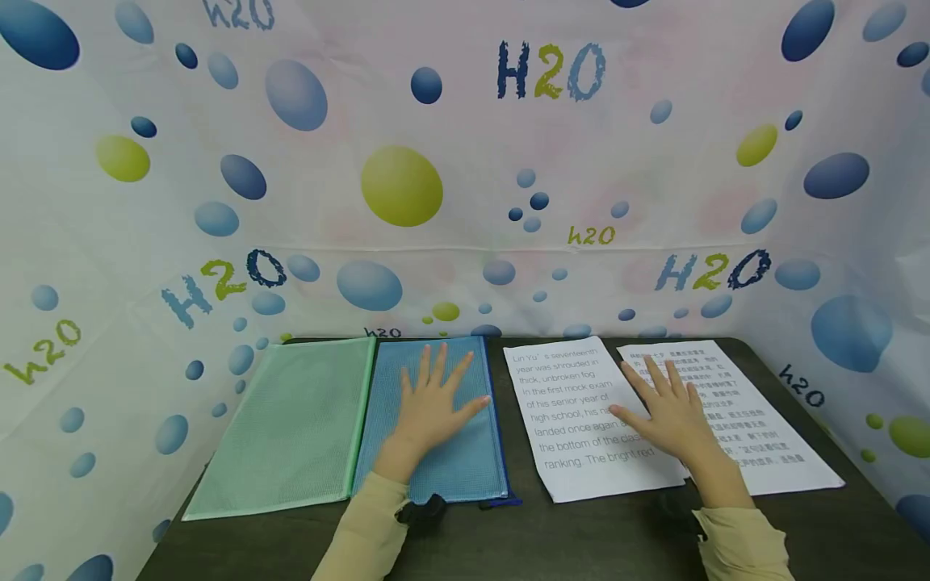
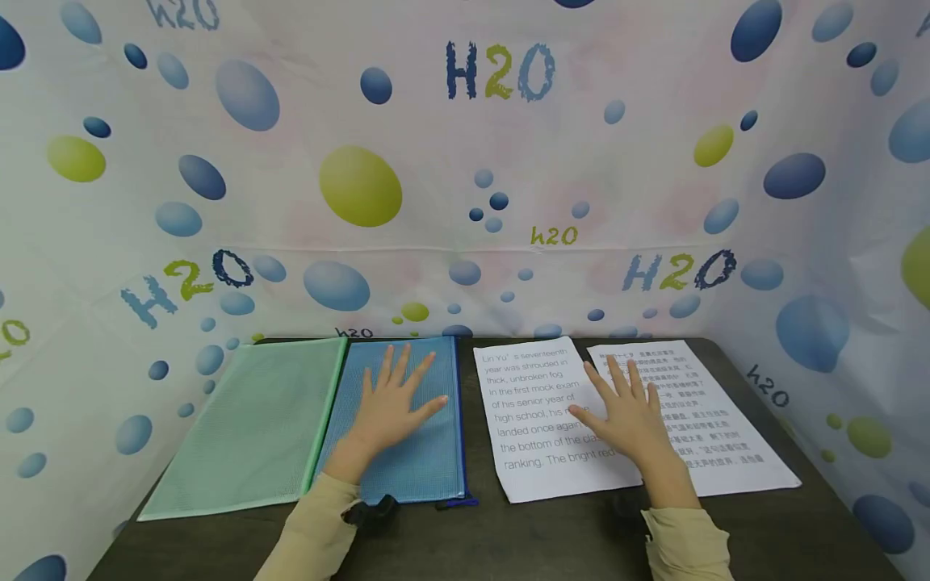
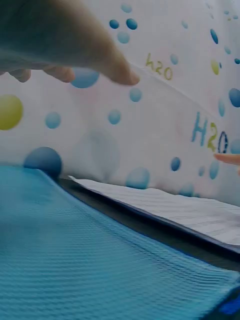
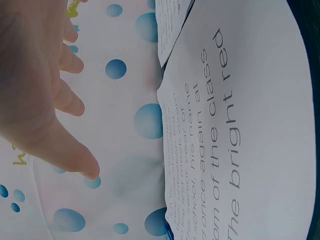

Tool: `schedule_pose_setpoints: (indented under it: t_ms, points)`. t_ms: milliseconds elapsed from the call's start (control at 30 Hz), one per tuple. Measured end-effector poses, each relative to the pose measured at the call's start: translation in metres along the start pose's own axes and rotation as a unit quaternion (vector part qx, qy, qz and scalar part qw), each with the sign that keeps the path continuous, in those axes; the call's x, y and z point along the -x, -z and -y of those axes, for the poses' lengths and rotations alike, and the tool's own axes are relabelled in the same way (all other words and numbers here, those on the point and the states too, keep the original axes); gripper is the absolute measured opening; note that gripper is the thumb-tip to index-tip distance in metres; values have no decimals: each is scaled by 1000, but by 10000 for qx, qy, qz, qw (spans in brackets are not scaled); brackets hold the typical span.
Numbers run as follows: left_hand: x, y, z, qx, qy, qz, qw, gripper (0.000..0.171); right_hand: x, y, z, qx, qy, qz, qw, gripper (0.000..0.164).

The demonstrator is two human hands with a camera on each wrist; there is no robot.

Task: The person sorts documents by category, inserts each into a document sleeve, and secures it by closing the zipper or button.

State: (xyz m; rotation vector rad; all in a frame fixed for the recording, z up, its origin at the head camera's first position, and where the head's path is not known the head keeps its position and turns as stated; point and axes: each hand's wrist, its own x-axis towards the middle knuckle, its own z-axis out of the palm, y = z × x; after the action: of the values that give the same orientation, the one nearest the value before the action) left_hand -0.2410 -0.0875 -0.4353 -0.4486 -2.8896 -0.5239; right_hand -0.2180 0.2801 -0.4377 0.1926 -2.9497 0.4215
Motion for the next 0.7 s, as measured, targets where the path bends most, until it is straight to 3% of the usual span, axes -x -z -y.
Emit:
schedule_pose_setpoints:
  t_ms: [100, 167, 233, 300, 400, 533, 600, 667, 700]
  points:
    - [-1, -6, -13, 892, -190, 189, 9957, 75, 0, 0, -4, -53, -54, 7, 10000, 84]
    - [-2, -11, -20, 1646, -328, 304, 9853, 73, 0, -1, -7, -88, -82, 18, 9999, 84]
    - [-3, -17, -26, 2444, -453, 449, 9676, 71, 0, -2, -9, -174, -117, 50, 9998, 85]
    - [-3, -22, -32, 3259, -545, 645, 9416, 69, -1, -4, -11, -306, -139, 78, 9994, 85]
    - [-3, -30, -38, 4485, -395, 1151, 8855, 67, -2, -5, -13, -667, -115, 147, 9976, 85]
    - [0, -38, -43, 5896, 322, 1729, 7883, 65, -4, -7, -15, -1297, -262, 479, 9900, 82]
    - [2, -41, -45, 6355, 669, 1855, 7465, 67, -5, -8, -16, -1585, -486, 768, 9832, 80]
    - [3, -43, -46, 6721, 903, 1919, 7095, 72, -5, -8, -18, -1804, -769, 1059, 9748, 80]
    - [3, -45, -46, 6838, 976, 1944, 6965, 74, -5, -9, -19, -1907, -895, 1171, 9705, 81]
